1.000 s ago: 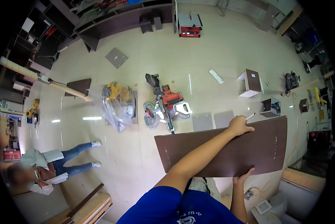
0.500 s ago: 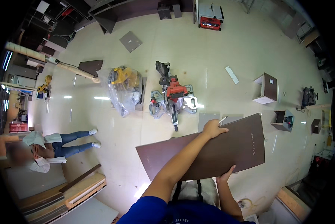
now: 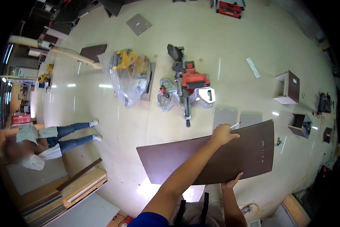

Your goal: The person picks up a rectangular board, carries it to a miter saw, and positions it for cutting. They adjust the board and operate the saw to make a cut, then lift the cut piece away.

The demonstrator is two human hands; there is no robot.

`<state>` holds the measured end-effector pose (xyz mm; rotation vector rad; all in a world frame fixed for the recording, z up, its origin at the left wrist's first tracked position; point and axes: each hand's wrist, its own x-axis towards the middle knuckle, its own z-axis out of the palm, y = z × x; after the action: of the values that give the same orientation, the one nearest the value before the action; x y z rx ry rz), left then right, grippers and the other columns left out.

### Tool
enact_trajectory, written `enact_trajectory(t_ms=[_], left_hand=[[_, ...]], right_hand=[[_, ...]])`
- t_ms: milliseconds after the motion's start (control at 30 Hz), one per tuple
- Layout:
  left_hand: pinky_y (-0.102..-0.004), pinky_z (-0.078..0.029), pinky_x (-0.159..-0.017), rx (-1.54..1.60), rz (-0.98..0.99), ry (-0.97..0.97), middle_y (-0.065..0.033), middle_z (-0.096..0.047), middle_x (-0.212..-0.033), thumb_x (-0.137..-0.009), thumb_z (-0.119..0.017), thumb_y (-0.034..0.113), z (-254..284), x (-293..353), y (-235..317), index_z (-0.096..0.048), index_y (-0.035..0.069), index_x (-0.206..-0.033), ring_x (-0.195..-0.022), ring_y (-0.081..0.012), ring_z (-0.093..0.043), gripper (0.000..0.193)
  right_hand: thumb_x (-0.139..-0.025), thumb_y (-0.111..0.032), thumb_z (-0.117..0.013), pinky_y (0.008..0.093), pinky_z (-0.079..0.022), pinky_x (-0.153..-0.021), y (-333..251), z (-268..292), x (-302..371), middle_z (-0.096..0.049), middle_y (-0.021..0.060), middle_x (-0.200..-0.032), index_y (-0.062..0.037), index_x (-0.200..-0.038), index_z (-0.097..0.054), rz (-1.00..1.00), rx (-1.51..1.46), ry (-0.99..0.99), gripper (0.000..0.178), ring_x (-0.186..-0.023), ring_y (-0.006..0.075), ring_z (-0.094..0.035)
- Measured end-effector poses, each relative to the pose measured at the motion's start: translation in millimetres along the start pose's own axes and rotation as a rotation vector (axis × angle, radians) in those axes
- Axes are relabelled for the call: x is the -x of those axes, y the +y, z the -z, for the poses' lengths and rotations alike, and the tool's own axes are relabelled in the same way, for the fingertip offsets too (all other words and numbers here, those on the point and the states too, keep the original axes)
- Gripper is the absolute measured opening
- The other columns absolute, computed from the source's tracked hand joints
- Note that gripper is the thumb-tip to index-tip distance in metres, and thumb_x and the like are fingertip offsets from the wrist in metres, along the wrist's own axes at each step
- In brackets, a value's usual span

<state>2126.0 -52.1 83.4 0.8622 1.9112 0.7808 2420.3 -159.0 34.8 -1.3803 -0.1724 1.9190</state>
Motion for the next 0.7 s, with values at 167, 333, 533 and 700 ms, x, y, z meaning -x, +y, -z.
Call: enact_trajectory(t_ms=[167,333,533,700], left_hand=[[-0.0442,-0.053,-0.073,-0.016,0.015,-0.103,-0.0174,-0.070,-0.083,-0.069,-0.082,0.048,-28,-30,-97,-0.068,0.000,-0.083,-0.080,-0.0362,-0.067,0.052],[-0.0439,-0.054,-0.077,-0.065,-0.060,-0.080,-0.0160,-0.071,-0.086,-0.070,-0.082,0.047,-63,-50,-184,-0.069,0.003,-0.085,-0.085,-0.0356,-0.068,0.048],[-0.0414,-0.054,-0.067,-0.147,-0.070,0.041,-0.0134,-0.068,-0.074,-0.072,-0.079,0.052,-5,-8,-184,-0.067,0.004,-0.083,-0.069,-0.0340,-0.066,0.051],[-0.0296,-0.042,-0.049,0.144,0.113,0.265,-0.0039,-0.053,-0.058,-0.064,-0.092,0.027,116,70,-169,-0.058,0.001,-0.074,-0.050,-0.0134,-0.048,0.043]], right_hand=[[-0.092,-0.069,-0.046,0.0463,-0.041,-0.109,101,34,-53,-0.045,0.0088,-0.144,-0.0132,-0.146,-0.038,0.025,-0.090,0.071,0.078,-0.130,0.0300,-0.045],[-0.085,-0.071,-0.055,0.0475,-0.033,-0.113,185,63,-89,-0.041,0.0101,-0.147,-0.0118,-0.147,-0.036,0.012,-0.141,0.138,0.087,-0.133,0.0317,-0.041],[-0.082,-0.072,-0.058,0.0469,-0.026,-0.116,213,58,-99,-0.038,0.0058,-0.151,-0.0126,-0.148,-0.036,0.029,-0.138,0.051,0.091,-0.138,0.0292,-0.035],[-0.090,-0.055,-0.060,0.0436,-0.028,-0.116,186,-14,-70,-0.040,0.0093,-0.149,-0.0071,-0.146,-0.036,0.083,-0.016,-0.210,0.078,-0.135,0.0275,-0.038]])
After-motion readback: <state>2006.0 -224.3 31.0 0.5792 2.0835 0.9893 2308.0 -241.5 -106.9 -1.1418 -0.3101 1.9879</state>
